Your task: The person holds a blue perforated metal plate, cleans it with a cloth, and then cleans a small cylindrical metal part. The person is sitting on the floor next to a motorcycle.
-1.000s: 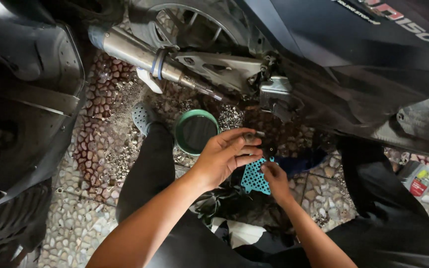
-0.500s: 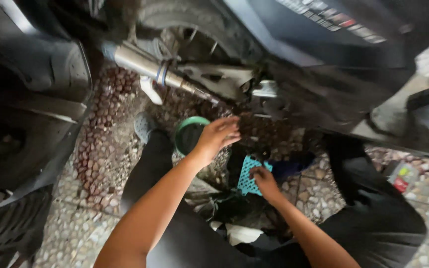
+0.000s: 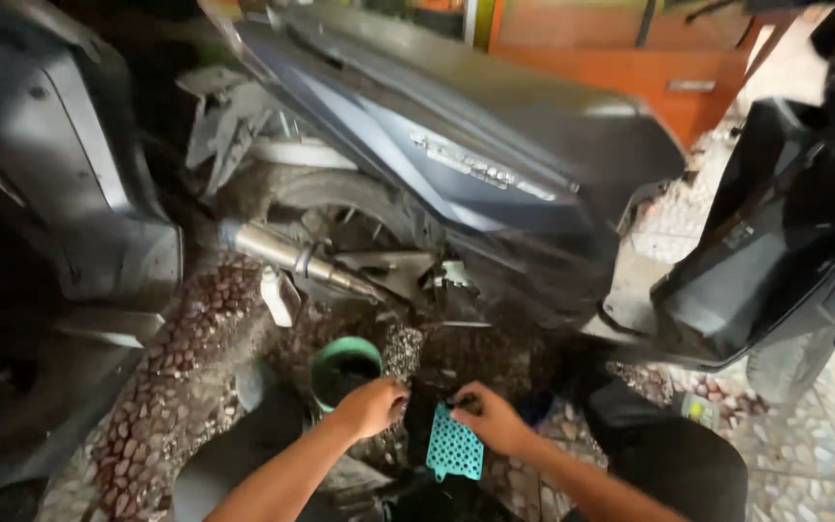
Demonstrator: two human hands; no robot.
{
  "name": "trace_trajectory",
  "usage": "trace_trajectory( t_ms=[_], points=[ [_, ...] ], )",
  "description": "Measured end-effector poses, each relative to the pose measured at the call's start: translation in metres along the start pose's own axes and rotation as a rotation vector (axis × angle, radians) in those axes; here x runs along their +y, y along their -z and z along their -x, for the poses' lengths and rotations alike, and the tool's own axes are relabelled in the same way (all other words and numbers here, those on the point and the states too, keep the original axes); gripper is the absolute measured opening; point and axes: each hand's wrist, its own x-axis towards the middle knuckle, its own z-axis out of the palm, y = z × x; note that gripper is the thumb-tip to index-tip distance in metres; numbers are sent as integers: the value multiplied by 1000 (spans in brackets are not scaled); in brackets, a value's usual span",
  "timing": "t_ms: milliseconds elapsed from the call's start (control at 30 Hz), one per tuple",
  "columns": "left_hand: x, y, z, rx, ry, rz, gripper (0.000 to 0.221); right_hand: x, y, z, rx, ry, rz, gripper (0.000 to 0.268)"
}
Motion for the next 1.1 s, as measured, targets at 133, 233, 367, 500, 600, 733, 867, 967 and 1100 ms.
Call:
trace_trajectory(
  t_ms=[133,233,367,500,600,733,867,967,1100],
  points=[
    [55,58,-22,33,99,69,20,-46,53,-14,155,194,40,33],
    [73,80,-52,217,48,188,25,-91,85,-37,204,191,-32,30],
    [88,75,-85,410,46,384,25,-134,95,-48,280,50,-420,28],
    [63,29,-112,443,202,890,22,-82,71,-66,272,-63,-826,26],
    [48,13,-122,301,394,1276,21,-58,65,-68,234,-214,-947,23],
    [49,-7,-124,253,452,1430,24,-95,74,-39,208,-370,-987,19],
    [64,11,-125,219,513,1757,22,-109,90,-47,177,-443,-1042,21],
    [77,31,-124,197,550,1873,19,-132,96,-51,235,-432,-992,22],
    [74,23,-138,241,533,1745,26,-124,110,-64,284,-366,-735,29]
  ],
)
